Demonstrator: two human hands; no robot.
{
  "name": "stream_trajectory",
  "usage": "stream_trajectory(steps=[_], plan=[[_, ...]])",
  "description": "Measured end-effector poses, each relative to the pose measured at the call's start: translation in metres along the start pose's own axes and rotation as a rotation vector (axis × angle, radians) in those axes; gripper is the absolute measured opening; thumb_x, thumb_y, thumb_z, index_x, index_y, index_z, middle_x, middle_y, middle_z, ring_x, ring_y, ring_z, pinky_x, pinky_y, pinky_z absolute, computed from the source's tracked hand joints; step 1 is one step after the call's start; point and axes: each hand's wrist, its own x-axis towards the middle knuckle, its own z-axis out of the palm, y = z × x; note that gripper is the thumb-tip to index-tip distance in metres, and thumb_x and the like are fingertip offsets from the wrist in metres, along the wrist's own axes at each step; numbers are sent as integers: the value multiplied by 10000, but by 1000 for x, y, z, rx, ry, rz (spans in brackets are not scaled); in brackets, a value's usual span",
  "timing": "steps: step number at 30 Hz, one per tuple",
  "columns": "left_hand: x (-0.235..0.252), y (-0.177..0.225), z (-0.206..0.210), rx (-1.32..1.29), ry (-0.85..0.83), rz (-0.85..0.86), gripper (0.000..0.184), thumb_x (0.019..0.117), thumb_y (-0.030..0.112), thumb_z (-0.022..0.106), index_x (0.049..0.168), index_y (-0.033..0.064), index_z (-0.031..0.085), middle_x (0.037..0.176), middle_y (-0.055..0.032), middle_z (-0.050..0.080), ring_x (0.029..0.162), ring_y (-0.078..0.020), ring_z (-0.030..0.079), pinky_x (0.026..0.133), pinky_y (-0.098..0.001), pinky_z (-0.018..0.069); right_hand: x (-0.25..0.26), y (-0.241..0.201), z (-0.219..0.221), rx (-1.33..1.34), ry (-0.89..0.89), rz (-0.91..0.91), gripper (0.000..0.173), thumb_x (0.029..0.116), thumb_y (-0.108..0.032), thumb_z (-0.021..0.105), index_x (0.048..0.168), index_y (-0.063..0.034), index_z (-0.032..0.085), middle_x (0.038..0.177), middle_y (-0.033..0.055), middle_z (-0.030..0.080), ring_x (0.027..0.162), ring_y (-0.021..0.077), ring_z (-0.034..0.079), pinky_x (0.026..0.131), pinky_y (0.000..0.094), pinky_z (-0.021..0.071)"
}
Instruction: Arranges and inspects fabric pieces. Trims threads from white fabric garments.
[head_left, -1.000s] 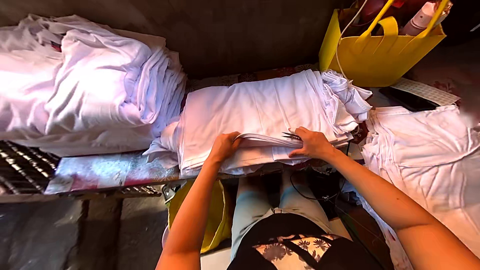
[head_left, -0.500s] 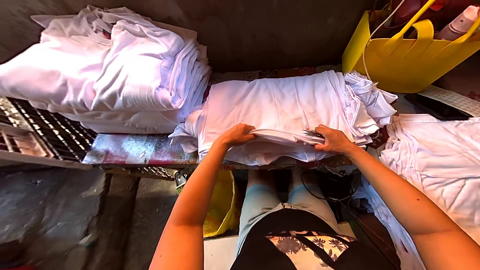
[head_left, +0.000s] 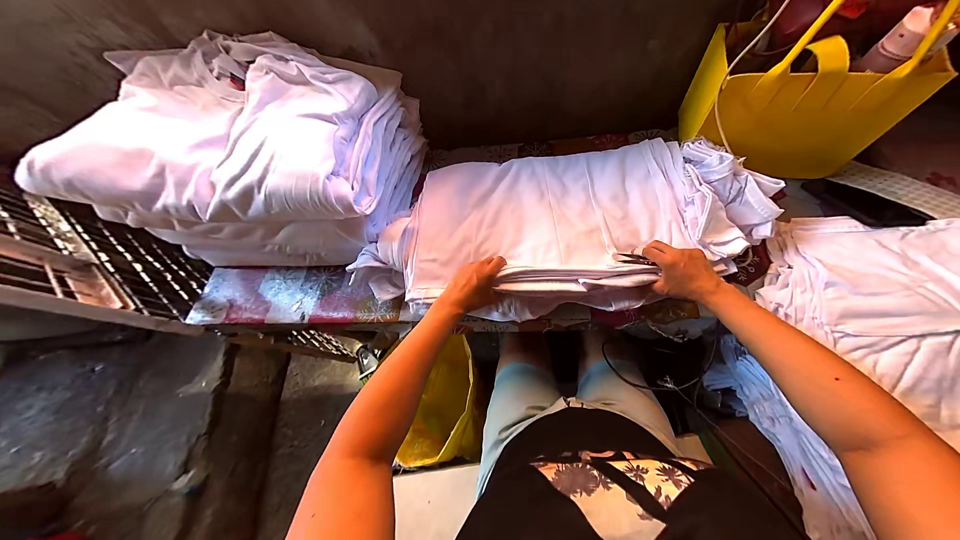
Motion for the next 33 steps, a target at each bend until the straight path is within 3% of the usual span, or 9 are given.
stream_trajectory(steps=[3,8,11,14,16,18,22,27,33], plan=[[-20,-1,12,111,131,-159,475,795,23,799,1231,-63,633,1126,-286,669,1109,-464,643,966,-600,499,-10,-5,1,-64,41,28,462,749,-52,825,1187,-6,690,1158,206,695,820,429,710,604,623,534],[-19,7,-55,46,301,-350,283,913,60,678,1180,-33,691,1080,-310,690,997,-540,667,797,-739,488,10,-10,-61,6,207,198,340,816,16,716,1153,40,684,1013,327,695,916,569,671,690,758,467],[-2,44,-126,125,519,-304,267,938,169,636,1112,-26,690,1004,-296,704,945,-538,678,749,-738,478,35,2,-130,3,393,236,348,934,-172,680,1235,2,655,1118,324,682,1027,576,648,777,773,460],[-32,78,-157,95,516,7,257,860,244,696,970,12,697,836,-194,696,767,-410,690,630,-630,501,13,25,-187,80,417,170,357,888,-166,729,1160,45,636,1064,326,668,997,527,651,817,736,470],[-70,81,-138,-144,322,77,439,791,410,812,1107,110,758,1115,-121,720,1009,-292,687,838,-521,557,-23,35,-197,247,175,106,207,775,7,804,918,25,656,789,200,633,732,350,618,650,592,490],[-89,58,-91,-271,320,-169,588,810,467,806,1288,138,712,1538,-166,477,1395,-376,469,1099,-599,417,-36,45,-189,399,-51,237,94,835,14,803,912,6,751,827,141,734,768,250,688,757,507,550],[-48,-6,13,-385,511,-719,662,912,391,776,1461,87,562,1564,-380,294,1398,-603,331,1077,-754,326,-2,27,-102,448,250,393,297,1021,-202,657,1176,48,703,1142,259,702,1092,382,666,1005,606,478],[6,-48,26,-330,452,-644,606,958,270,732,1512,141,522,1636,-289,259,1452,-565,281,1133,-696,291,33,-15,19,152,52,454,437,1038,-384,579,1305,-52,676,1548,147,510,1173,456,652,884,700,494],[22,-83,2,-317,314,-526,586,953,293,736,1497,184,548,1678,-216,214,1484,-516,267,1164,-666,266,31,-37,23,134,142,525,434,1038,-363,586,1329,-52,674,1549,141,512,1137,481,661,854,717,472]])
